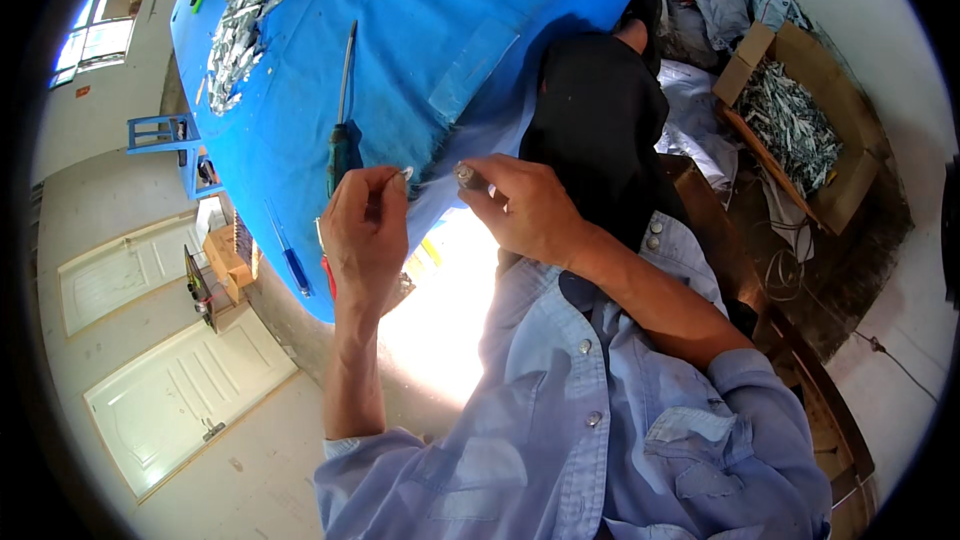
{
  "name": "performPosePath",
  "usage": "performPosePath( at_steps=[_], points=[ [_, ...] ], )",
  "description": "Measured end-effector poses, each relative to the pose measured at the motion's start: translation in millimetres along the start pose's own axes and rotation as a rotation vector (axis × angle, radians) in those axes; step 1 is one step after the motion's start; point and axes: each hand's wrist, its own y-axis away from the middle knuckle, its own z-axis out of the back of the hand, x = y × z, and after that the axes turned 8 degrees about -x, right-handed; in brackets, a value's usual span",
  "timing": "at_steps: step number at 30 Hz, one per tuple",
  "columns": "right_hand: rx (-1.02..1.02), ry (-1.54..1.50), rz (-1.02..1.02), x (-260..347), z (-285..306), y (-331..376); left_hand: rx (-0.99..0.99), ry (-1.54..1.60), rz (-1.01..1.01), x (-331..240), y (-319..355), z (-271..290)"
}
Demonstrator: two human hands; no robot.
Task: The person assembles small metal and plastic components at a table, using a screwdriver to fit pieces together and retrieving more parts from a cardboard box.
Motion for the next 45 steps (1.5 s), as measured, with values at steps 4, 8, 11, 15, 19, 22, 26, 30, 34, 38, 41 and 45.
performPosePath(
  at_steps=[4,8,11,15,19,22,26,30,34,38,41,45],
  points=[
    [-0.009,-0.043,0.021,1,2,-2,0.039,0.099,0.129,3,7,-2],
    [-0.029,-0.012,0.063,-1,0,-1,0.114,0.314,0.243,13,15,-5],
    [-0.033,-0.028,0.054,0,2,-1,0.109,0.465,0.342,7,15,-7],
    [-0.04,-0.037,0.057,0,3,0,0.096,0.561,0.389,6,14,-11],
    [-0.033,-0.074,0.026,4,2,0,0.104,0.668,0.432,6,15,-13],
    [-0.066,-0.057,0.068,-1,1,1,0.124,0.733,0.46,4,12,-15],
    [-0.1,-0.028,0.132,-10,-1,3,0.144,0.811,0.441,0,6,-19],
    [-0.028,-0.02,0.132,-17,-5,4,0.1,0.793,0.35,-25,-2,-25],
    [0.056,-0.108,0.064,-3,6,1,0.184,0.707,0.165,-76,-13,-49],
    [-0.057,-0.293,0.101,-17,1,6,0.333,0.674,-0.046,-135,-14,-85],
    [-0.021,-0.199,0.149,-25,-5,4,0.424,0.563,-0.262,-157,-11,-124],
    [-0.029,-0.01,0.228,-28,-9,4,0.355,0.413,-0.524,-169,-1,-156]
  ],
)
